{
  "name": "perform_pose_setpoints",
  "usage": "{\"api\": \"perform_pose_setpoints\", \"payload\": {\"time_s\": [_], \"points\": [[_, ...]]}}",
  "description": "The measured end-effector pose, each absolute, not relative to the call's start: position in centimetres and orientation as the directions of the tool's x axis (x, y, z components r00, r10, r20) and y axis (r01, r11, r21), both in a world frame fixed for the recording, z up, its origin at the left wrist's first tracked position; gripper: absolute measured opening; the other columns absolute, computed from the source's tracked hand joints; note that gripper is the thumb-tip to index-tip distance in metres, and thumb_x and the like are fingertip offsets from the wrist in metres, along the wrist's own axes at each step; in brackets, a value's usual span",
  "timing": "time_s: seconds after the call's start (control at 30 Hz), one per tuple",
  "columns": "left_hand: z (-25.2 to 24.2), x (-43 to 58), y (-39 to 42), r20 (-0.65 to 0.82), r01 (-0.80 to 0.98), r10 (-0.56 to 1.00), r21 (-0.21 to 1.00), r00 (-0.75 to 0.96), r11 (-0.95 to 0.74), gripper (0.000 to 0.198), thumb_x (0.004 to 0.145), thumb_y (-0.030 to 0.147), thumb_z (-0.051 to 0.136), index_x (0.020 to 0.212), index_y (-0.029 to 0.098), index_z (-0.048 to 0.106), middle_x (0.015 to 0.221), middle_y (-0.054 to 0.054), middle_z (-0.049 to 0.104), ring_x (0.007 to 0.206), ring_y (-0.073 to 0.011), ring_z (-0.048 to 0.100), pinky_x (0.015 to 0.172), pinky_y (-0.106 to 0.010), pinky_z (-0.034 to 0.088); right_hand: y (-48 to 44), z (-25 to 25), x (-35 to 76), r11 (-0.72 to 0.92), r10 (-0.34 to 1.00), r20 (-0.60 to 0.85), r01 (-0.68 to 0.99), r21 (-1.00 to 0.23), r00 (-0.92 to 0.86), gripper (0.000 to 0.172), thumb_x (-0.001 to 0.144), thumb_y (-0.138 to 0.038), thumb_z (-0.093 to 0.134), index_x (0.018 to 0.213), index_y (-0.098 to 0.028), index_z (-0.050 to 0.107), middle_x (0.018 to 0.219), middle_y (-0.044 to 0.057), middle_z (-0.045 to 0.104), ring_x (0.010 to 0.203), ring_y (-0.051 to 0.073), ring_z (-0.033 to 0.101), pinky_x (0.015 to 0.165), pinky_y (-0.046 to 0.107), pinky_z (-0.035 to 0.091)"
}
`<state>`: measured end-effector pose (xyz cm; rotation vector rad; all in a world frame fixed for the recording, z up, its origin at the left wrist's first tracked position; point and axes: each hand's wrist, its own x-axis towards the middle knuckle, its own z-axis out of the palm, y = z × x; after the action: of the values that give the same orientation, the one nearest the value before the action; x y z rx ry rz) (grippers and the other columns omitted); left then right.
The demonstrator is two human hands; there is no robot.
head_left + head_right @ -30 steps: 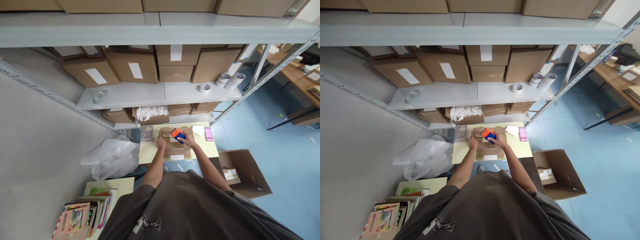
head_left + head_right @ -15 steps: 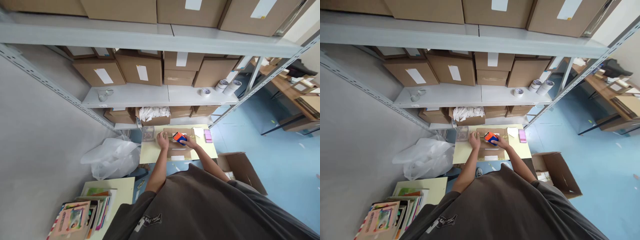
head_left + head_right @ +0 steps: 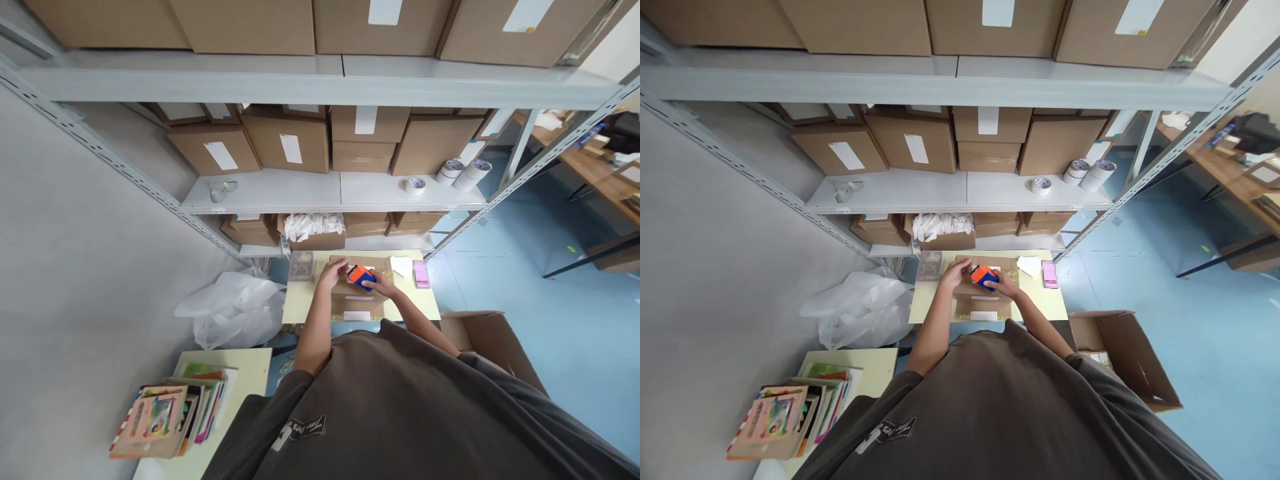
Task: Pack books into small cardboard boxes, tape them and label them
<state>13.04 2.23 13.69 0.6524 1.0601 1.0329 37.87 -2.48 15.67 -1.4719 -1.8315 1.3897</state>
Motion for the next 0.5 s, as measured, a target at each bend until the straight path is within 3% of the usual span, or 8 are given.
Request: {"api": "perform_pose_setpoints", "payload": {"time_s": [0.2, 0.33, 0.5], "points": [[14.2, 12.1, 1.9, -0.25, -0.235, 0.951, 0.95, -0.181, 0.205, 0.035, 0.067, 0.042, 0.096, 0.087, 0.016, 0.084, 0.087, -0.01, 0.08, 0.084, -0.0213, 0.071, 0.075, -0.032, 0.056, -0.3, 17.8, 38.1, -0.011, 0.892, -0.294, 0.632, -0.775, -0.345, 0.059, 0.081, -0.079, 0.074, 0.097, -0.022, 0.071, 0.093, 0.006, 0.075, 0.087, 0.026, 0.068, 0.076, 0.032, 0.051], [13.6, 13.2, 1.5, -0.301, -0.268, 0.894, 0.939, -0.331, 0.217, 0.027, 0.066, 0.037, 0.095, 0.078, 0.016, 0.082, 0.074, -0.007, 0.076, 0.074, -0.0194, 0.069, 0.072, -0.033, 0.055, 1.8, 19.5, 37.8, 0.01, 0.874, -0.335, 0.702, -0.712, -0.351, 0.064, 0.073, -0.085, 0.077, 0.078, -0.023, 0.063, 0.081, 0.005, 0.071, 0.078, 0.023, 0.065, 0.068, 0.029, 0.045], [13.5, 12.0, 1.8, -0.348, -0.323, 0.79, 0.925, -0.505, 0.202, 0.015, 0.067, 0.027, 0.089, 0.072, 0.017, 0.079, 0.063, -0.002, 0.069, 0.062, -0.0147, 0.062, 0.064, -0.029, 0.051, 2.6, 20.3, 39.3, 0.052, 0.859, -0.347, 0.739, -0.672, -0.376, 0.067, 0.07, -0.089, 0.075, 0.07, -0.023, 0.058, 0.074, 0.003, 0.066, 0.073, 0.02, 0.06, 0.065, 0.028, 0.042]]}}
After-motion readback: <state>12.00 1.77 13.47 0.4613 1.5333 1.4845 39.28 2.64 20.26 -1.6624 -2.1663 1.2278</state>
